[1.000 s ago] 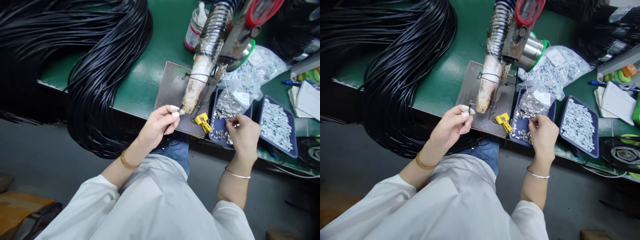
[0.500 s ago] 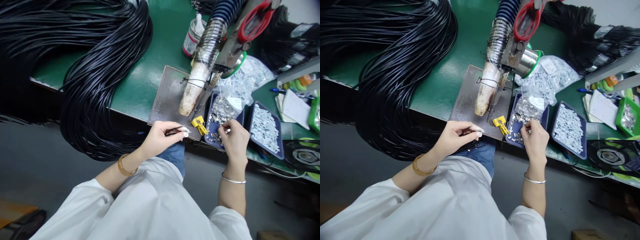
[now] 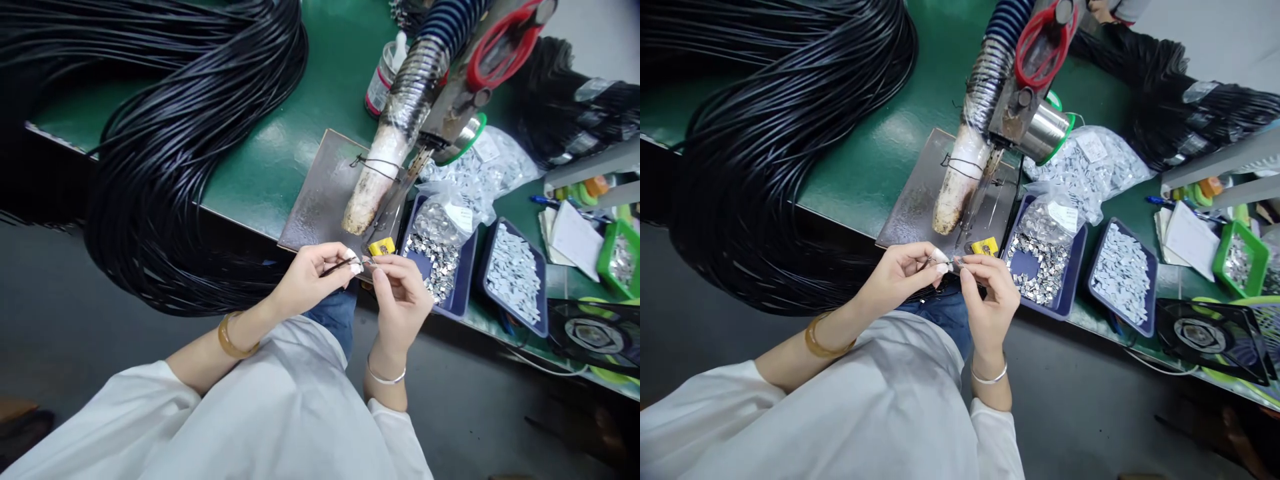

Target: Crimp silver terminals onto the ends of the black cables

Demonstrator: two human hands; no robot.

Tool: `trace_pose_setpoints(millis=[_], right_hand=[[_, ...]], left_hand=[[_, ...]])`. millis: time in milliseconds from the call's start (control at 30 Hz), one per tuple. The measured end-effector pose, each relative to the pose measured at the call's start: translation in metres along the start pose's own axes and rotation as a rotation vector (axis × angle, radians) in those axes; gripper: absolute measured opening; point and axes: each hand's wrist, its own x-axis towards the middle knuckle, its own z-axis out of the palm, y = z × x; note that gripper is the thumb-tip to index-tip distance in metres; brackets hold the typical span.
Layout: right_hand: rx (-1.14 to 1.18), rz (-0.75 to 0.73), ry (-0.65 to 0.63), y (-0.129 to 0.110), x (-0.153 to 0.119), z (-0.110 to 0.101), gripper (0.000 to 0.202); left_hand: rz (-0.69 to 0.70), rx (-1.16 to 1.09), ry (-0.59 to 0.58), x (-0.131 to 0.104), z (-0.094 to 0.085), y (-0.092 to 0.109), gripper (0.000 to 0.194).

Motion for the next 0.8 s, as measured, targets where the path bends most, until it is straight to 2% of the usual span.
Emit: trace_pose_setpoints(millis=[167,367,500,633,700,800], right_hand=[[0.06,0.044,-0.071,0.005,0.005,-0.002,0.011],[-0.024,0.012,-0.101,0.009,0.003,-0.007,0.009],[-0.185,-0.111,-0.133,0.009,0.004,-0.014,0.012],[-0.373,-0.258,-0.142,0.008,0.003,-0.015,0.02],[-0.33,-0.219,-0.101,0.01,0.0,-0.011,0.017],[-0.109,-0.017,-0.062,0.016,-0.004,-0.005,0.007]], left_hand=[[0.039,0.13,-0.04,-0.001,-0.002,-0.001,0.028],[0.051,0.252,-0.055,0.0,-0.001,-0.001,0.028],[0.223,0.442,-0.026,0.001,-0.003,-0.005,0.014],[0.429,0.715,-0.029,-0.001,-0.003,-0.012,0.017],[0.474,0.757,0.01,-0.003,-0.002,-0.016,0.016],[0.52,0.751,0.069,-0.005,0.001,-0.018,0.013]])
